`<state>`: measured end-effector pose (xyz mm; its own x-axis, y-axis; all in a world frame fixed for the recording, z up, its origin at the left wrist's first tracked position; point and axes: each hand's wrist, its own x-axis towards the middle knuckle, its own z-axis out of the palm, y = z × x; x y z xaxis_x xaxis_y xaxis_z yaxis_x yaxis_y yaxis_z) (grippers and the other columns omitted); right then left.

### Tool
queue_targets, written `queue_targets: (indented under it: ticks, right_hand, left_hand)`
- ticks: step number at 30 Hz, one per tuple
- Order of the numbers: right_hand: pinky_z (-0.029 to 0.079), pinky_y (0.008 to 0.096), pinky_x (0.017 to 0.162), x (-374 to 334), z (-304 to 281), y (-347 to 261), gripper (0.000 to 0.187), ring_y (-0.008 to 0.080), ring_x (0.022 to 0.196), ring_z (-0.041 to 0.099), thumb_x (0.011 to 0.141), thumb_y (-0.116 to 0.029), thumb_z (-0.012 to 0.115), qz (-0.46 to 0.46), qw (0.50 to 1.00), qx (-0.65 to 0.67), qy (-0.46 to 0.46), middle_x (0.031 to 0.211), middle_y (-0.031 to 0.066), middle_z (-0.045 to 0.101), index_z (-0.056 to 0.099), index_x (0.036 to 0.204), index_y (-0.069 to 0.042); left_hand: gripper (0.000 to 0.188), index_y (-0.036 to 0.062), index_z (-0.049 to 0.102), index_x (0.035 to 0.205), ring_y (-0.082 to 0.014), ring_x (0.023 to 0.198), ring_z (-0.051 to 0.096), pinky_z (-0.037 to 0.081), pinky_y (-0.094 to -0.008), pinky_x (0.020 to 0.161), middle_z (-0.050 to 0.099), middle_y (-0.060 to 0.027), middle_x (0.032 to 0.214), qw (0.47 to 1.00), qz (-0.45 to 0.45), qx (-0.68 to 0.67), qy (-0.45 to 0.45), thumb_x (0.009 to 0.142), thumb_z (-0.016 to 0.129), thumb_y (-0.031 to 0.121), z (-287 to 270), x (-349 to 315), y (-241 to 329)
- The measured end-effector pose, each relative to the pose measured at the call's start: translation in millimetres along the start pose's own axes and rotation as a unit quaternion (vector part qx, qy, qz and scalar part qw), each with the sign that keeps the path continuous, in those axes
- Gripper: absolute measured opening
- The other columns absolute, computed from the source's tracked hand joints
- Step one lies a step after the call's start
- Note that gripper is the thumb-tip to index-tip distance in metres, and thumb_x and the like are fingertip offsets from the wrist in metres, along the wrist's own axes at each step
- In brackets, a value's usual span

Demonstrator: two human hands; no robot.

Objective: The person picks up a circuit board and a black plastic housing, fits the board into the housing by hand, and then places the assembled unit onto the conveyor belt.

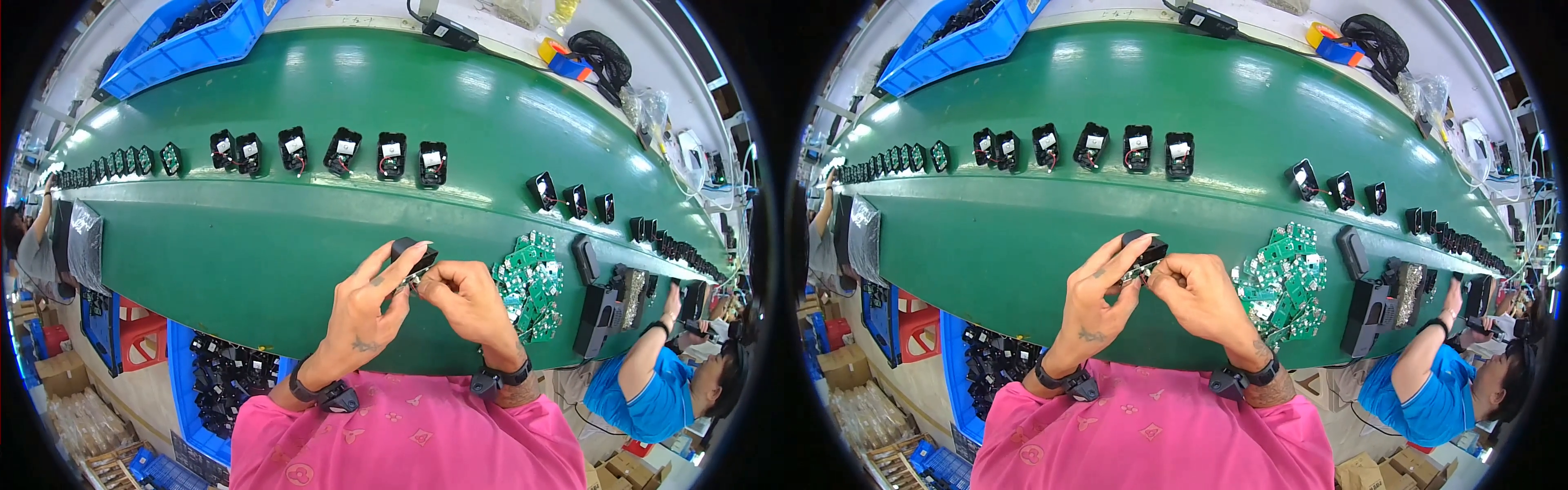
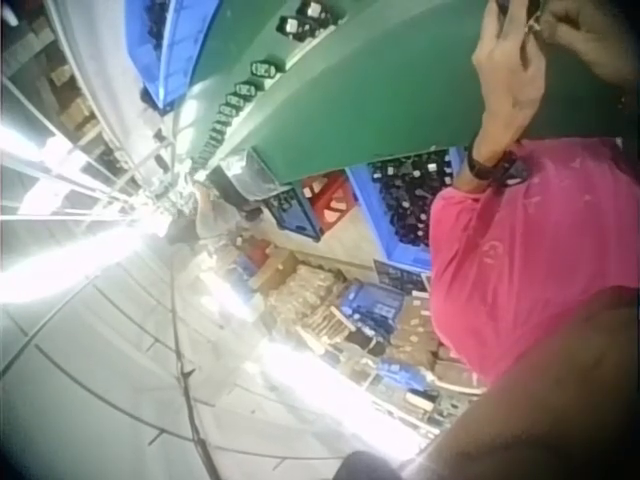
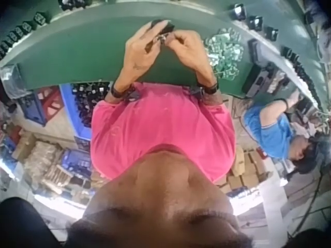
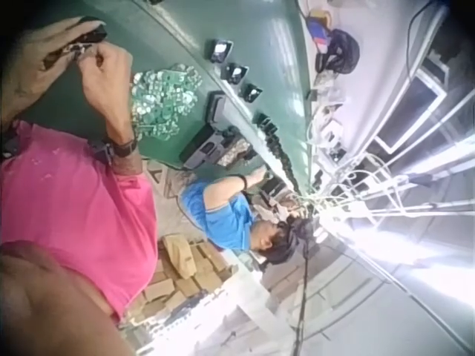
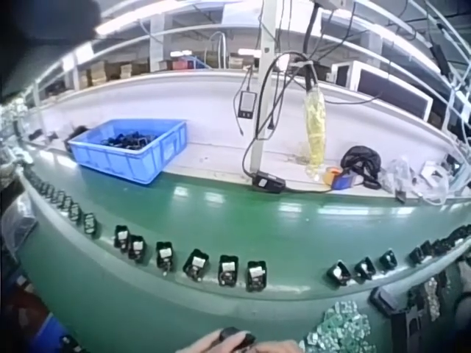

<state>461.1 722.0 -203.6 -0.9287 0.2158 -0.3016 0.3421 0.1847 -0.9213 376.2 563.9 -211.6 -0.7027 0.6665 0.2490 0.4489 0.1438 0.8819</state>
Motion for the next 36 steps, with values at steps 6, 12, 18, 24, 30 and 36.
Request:
queue_targets:
  ticks: [6,12,18,24,30,36]
  right_hand:
    - [0.046,0.0326,0.056,-1,3,-5,0.011,0.0176,0.061,0.060,0.085,-0.004,0.061,-0.077,0.993,-0.069,0.051,0.071,0.0119,0.065,0.064,0.079,0.005]
    - [0.046,0.0397,0.058,4,17,9,0.007,0.0316,0.064,0.060,0.084,-0.004,0.064,-0.196,0.955,-0.181,0.131,0.072,0.0158,0.059,0.062,0.083,0.003]
    - [0.049,0.0315,0.057,3,15,9,0.011,0.0147,0.062,0.062,0.092,-0.006,0.063,-0.079,0.979,-0.067,0.174,0.074,0.0113,0.065,0.063,0.090,0.004]
    - [0.047,0.0261,0.049,9,12,29,0.021,0.0106,0.054,0.061,0.090,-0.014,0.072,0.009,0.990,0.019,0.140,0.065,0.0093,0.067,0.063,0.083,0.004]
    - [0.047,0.0235,0.051,8,27,25,0.018,0.0090,0.056,0.060,0.088,-0.008,0.074,-0.118,0.974,0.079,0.175,0.064,0.0058,0.063,0.063,0.081,0.005]
    - [0.037,0.0223,0.050,6,15,32,0.020,0.0061,0.057,0.047,0.097,-0.012,0.061,-0.078,0.982,0.100,0.139,0.066,-0.0014,0.055,0.062,0.082,0.001]
  left_hand:
    - [0.060,0.0185,0.062,0.134,-0.0306,0.058,0.063,0.053,-0.0376,0.056,0.061,-0.0247,0.122,0.996,0.016,0.082,-0.019,0.079,0.061,-0.007,-1,2,6]
    - [0.056,0.0090,0.062,0.131,-0.0262,0.091,0.071,0.059,-0.0315,0.071,0.062,-0.0192,0.123,0.995,-0.063,0.081,-0.018,0.080,0.059,-0.012,8,-1,2]
    - [0.052,0.0042,0.053,0.140,-0.0178,0.095,0.069,0.060,-0.0258,0.074,0.058,-0.0124,0.130,0.975,-0.137,-0.174,-0.007,0.089,0.057,-0.008,0,9,-12]
    - [0.057,0.0034,0.052,0.140,-0.0203,0.099,0.068,0.061,-0.0279,0.076,0.051,-0.0131,0.135,0.946,-0.181,-0.253,-0.087,0.085,0.063,-0.008,-2,5,-20]
    - [0.058,0.0042,0.054,0.137,-0.0204,0.110,0.064,0.060,-0.0281,0.077,0.052,-0.0150,0.135,0.976,-0.135,-0.170,-0.035,0.082,0.066,-0.009,10,0,-25]
    - [0.059,0.0098,0.059,0.133,-0.0217,0.084,0.069,0.057,-0.0290,0.063,0.057,-0.0176,0.130,0.990,-0.090,-0.109,0.018,0.078,0.065,-0.009,16,-3,-32]
